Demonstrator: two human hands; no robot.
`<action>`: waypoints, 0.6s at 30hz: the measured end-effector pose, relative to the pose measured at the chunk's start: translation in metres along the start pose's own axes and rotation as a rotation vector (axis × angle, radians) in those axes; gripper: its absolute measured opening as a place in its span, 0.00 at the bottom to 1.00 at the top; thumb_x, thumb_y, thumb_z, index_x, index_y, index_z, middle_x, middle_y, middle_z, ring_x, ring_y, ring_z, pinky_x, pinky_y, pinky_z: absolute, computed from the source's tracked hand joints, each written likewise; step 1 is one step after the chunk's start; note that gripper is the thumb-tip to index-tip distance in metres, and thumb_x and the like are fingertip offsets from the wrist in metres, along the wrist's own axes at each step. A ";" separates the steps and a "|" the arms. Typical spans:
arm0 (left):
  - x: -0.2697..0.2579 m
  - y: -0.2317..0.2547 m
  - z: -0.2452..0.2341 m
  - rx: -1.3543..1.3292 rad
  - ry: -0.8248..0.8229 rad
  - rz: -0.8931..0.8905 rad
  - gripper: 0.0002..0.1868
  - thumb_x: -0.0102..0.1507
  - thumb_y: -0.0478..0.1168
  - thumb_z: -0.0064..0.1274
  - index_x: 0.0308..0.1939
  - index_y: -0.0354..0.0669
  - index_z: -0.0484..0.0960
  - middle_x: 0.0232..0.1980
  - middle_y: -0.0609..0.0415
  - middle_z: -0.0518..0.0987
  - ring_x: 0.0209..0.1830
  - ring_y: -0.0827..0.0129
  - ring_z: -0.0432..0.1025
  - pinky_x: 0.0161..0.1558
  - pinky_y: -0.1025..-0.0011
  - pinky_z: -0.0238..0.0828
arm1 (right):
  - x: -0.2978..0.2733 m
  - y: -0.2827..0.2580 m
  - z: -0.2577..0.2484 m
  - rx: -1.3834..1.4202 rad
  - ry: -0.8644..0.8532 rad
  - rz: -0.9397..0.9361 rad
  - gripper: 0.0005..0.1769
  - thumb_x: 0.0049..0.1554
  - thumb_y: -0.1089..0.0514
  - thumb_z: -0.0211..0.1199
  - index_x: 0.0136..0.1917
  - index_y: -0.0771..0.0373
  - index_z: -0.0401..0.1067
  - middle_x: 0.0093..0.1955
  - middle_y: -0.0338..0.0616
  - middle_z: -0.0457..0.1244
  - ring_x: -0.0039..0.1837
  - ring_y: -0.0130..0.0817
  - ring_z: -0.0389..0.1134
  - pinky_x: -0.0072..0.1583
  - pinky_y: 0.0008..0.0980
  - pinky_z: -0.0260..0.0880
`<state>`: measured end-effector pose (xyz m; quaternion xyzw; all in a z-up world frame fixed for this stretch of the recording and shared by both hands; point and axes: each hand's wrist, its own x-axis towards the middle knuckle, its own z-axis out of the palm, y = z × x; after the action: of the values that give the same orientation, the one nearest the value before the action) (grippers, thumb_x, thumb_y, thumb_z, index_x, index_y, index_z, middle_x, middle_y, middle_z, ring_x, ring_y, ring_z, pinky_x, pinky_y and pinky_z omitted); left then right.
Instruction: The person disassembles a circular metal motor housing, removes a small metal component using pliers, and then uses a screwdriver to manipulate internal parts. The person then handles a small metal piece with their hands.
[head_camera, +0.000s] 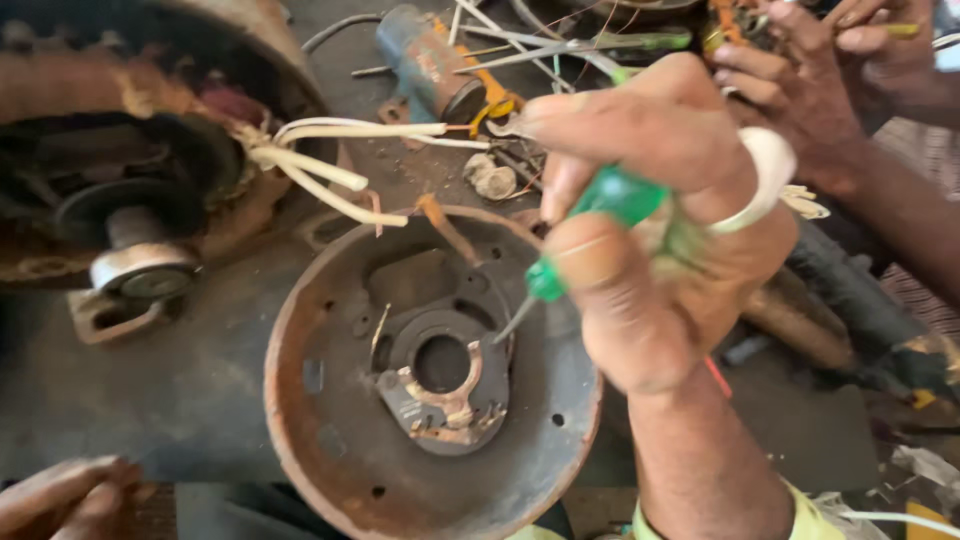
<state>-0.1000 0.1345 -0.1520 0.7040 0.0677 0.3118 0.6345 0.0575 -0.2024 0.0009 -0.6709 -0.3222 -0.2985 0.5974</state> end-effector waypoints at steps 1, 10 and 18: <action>0.002 -0.002 -0.007 0.032 0.011 0.018 0.06 0.66 0.26 0.54 0.47 0.31 0.78 0.47 0.41 0.80 0.48 0.62 0.76 0.58 0.68 0.72 | 0.004 -0.001 0.002 0.011 -0.006 0.005 0.22 0.69 0.45 0.68 0.64 0.65 0.75 0.52 0.43 0.66 0.42 0.23 0.66 0.44 0.20 0.65; 0.028 0.037 0.042 0.276 -0.137 0.249 0.10 0.61 0.30 0.59 0.46 0.35 0.80 0.46 0.43 0.79 0.48 0.58 0.76 0.56 0.61 0.71 | 0.019 -0.019 0.000 0.072 -0.119 0.043 0.19 0.64 0.51 0.70 0.59 0.67 0.74 0.46 0.44 0.69 0.43 0.29 0.70 0.45 0.22 0.71; 0.061 0.146 0.130 0.365 -0.528 0.291 0.18 0.59 0.36 0.62 0.53 0.41 0.82 0.52 0.45 0.82 0.53 0.54 0.79 0.53 0.66 0.75 | 0.029 -0.016 0.002 0.305 -0.186 -0.009 0.14 0.65 0.56 0.68 0.57 0.67 0.74 0.50 0.50 0.66 0.47 0.32 0.69 0.48 0.31 0.75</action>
<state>-0.0270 0.0272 0.0062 0.8644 -0.1452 0.1889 0.4428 0.0626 -0.1968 0.0328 -0.5958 -0.4205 -0.1856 0.6586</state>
